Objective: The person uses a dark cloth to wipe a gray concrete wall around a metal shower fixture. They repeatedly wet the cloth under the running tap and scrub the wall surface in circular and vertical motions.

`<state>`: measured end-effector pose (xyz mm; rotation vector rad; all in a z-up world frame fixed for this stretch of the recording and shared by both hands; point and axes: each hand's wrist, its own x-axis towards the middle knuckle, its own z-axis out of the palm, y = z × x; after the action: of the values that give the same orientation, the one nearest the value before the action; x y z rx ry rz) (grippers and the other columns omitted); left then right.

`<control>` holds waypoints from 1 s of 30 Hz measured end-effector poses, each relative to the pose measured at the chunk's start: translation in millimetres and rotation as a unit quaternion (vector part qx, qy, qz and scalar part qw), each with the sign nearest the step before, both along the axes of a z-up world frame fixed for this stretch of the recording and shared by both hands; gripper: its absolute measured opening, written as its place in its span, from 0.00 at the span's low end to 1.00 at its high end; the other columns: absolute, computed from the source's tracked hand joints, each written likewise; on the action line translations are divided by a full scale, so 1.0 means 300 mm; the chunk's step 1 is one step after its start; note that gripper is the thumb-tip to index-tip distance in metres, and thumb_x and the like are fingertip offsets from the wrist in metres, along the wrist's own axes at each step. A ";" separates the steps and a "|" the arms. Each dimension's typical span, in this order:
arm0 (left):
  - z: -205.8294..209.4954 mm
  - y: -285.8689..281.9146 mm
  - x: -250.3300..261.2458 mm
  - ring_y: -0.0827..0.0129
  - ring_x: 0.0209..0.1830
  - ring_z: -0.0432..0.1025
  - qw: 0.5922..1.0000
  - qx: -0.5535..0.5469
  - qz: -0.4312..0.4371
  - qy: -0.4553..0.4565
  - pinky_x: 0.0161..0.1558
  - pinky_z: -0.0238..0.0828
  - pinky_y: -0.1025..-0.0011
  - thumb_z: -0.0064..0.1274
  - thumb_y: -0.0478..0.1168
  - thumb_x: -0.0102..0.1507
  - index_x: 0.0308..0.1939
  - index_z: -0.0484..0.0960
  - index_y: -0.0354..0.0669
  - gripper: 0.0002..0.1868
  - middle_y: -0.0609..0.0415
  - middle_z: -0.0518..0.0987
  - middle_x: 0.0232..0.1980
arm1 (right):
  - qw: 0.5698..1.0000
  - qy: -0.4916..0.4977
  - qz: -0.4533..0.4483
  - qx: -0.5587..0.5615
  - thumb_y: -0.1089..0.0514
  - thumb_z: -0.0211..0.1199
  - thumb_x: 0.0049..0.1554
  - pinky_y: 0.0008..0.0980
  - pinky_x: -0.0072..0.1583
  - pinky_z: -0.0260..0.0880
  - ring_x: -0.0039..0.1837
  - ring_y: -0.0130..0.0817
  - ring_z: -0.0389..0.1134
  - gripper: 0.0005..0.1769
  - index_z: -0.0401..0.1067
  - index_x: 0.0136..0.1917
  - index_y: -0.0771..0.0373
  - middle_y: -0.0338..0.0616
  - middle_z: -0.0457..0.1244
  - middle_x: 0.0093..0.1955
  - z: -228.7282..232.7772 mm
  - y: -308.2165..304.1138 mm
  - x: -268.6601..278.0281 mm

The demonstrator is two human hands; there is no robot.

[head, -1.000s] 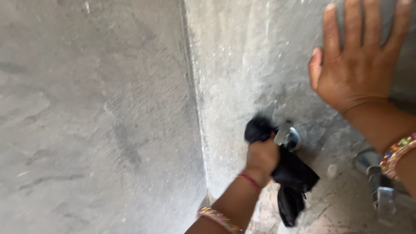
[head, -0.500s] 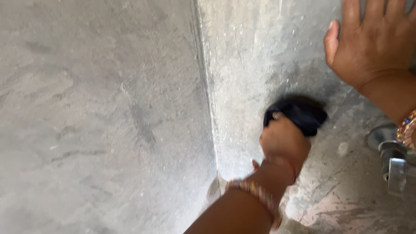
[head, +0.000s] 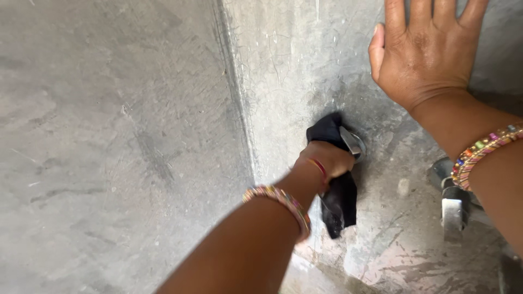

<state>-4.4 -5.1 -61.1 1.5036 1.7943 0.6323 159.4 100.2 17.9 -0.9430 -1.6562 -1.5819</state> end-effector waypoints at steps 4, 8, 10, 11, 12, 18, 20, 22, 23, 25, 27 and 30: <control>-0.028 -0.092 0.081 0.58 0.46 0.80 0.971 0.123 0.165 0.124 0.54 0.75 0.61 0.59 0.46 0.59 0.49 0.84 0.39 0.18 0.46 0.84 0.47 | 1.000 0.012 0.019 0.017 0.53 0.46 0.70 0.67 0.77 0.35 0.82 0.52 0.42 0.30 0.53 0.81 0.69 0.59 0.46 0.80 0.040 -0.066 -0.008; -0.071 -0.130 0.120 0.59 0.43 0.83 0.929 0.190 0.183 0.260 0.67 0.61 0.55 0.55 0.41 0.62 0.54 0.81 0.39 0.18 0.49 0.87 0.44 | 0.989 0.036 0.136 -0.047 0.53 0.46 0.71 0.69 0.77 0.33 0.82 0.53 0.42 0.30 0.53 0.81 0.70 0.59 0.46 0.80 0.054 -0.167 -0.037; -0.070 -0.108 0.128 0.58 0.44 0.83 0.932 0.190 0.186 0.248 0.68 0.60 0.56 0.56 0.40 0.61 0.52 0.83 0.41 0.16 0.49 0.87 0.44 | 0.957 0.059 0.246 -0.142 0.52 0.42 0.70 0.78 0.76 0.32 0.83 0.59 0.39 0.32 0.50 0.81 0.71 0.64 0.44 0.81 0.068 -0.208 -0.050; -0.074 -0.096 0.121 0.58 0.47 0.81 0.943 0.176 0.190 0.210 0.65 0.64 0.59 0.57 0.41 0.60 0.49 0.85 0.43 0.14 0.49 0.87 0.46 | 0.946 0.062 0.272 -0.162 0.50 0.41 0.70 0.80 0.75 0.30 0.83 0.61 0.38 0.33 0.49 0.82 0.70 0.65 0.42 0.82 0.068 -0.226 -0.061; -0.076 -0.078 0.114 0.57 0.49 0.80 0.952 0.163 0.194 0.172 0.62 0.67 0.62 0.58 0.42 0.59 0.45 0.86 0.45 0.12 0.48 0.86 0.47 | 0.935 0.066 0.299 -0.181 0.47 0.39 0.69 0.82 0.74 0.28 0.84 0.63 0.36 0.35 0.48 0.83 0.68 0.66 0.41 0.84 0.067 -0.245 -0.062; -0.097 0.051 -0.022 0.58 0.43 0.82 0.980 0.127 0.057 -0.145 0.45 0.79 0.63 0.65 0.42 0.46 0.39 0.87 0.34 0.20 0.45 0.86 0.42 | 0.905 0.017 0.362 -0.221 0.38 0.31 0.69 0.80 0.78 0.19 0.89 0.56 0.28 0.37 0.42 0.83 0.61 0.64 0.33 0.87 0.061 -0.338 -0.059; -0.101 0.082 -0.050 0.56 0.39 0.81 0.981 0.088 0.009 -0.174 0.42 0.80 0.61 0.63 0.42 0.45 0.39 0.87 0.33 0.21 0.42 0.86 0.41 | 0.893 0.014 0.382 -0.238 0.36 0.29 0.69 0.80 0.78 0.18 0.89 0.55 0.27 0.37 0.41 0.83 0.59 0.63 0.32 0.88 0.048 -0.336 -0.055; -0.093 0.095 -0.040 0.55 0.39 0.80 0.986 0.068 0.026 -0.148 0.42 0.80 0.60 0.63 0.43 0.46 0.40 0.85 0.35 0.21 0.42 0.85 0.43 | 0.889 0.015 0.386 -0.246 0.36 0.29 0.69 0.81 0.78 0.18 0.89 0.55 0.27 0.38 0.41 0.83 0.58 0.63 0.32 0.88 0.040 -0.321 -0.047; -0.090 0.083 -0.030 0.56 0.42 0.80 0.989 0.068 0.071 -0.108 0.43 0.79 0.61 0.64 0.44 0.47 0.42 0.84 0.37 0.21 0.42 0.84 0.45 | 0.890 0.016 0.384 -0.245 0.36 0.30 0.69 0.81 0.78 0.18 0.89 0.56 0.27 0.38 0.42 0.83 0.58 0.64 0.33 0.88 0.039 -0.314 -0.048; -0.078 0.035 0.010 0.56 0.46 0.78 0.986 0.081 0.141 -0.021 0.48 0.77 0.61 0.64 0.47 0.52 0.46 0.83 0.39 0.22 0.43 0.83 0.48 | 0.889 0.019 0.385 -0.248 0.36 0.31 0.69 0.81 0.77 0.18 0.88 0.57 0.28 0.38 0.44 0.82 0.59 0.65 0.34 0.87 0.033 -0.313 -0.048; -0.062 -0.030 0.060 0.56 0.52 0.76 0.973 0.111 0.188 0.074 0.55 0.73 0.61 0.61 0.53 0.57 0.50 0.83 0.39 0.25 0.44 0.81 0.52 | 0.886 0.026 0.390 -0.250 0.37 0.33 0.68 0.81 0.77 0.20 0.87 0.59 0.31 0.37 0.46 0.81 0.60 0.67 0.36 0.86 0.030 -0.328 -0.045; -0.061 -0.109 0.123 0.57 0.43 0.81 0.937 0.172 0.222 0.207 0.63 0.62 0.55 0.55 0.44 0.63 0.65 0.71 0.31 0.30 0.45 0.84 0.48 | 0.987 -0.083 -0.124 0.060 0.29 0.43 0.66 0.59 0.79 0.20 0.86 0.46 0.37 0.39 0.60 0.83 0.46 0.53 0.45 0.86 0.045 -0.354 -0.047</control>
<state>32.6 -37.9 -79.3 1.5451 2.4912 0.9416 145.3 -6.1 31.4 -1.0094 -1.5803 -1.9513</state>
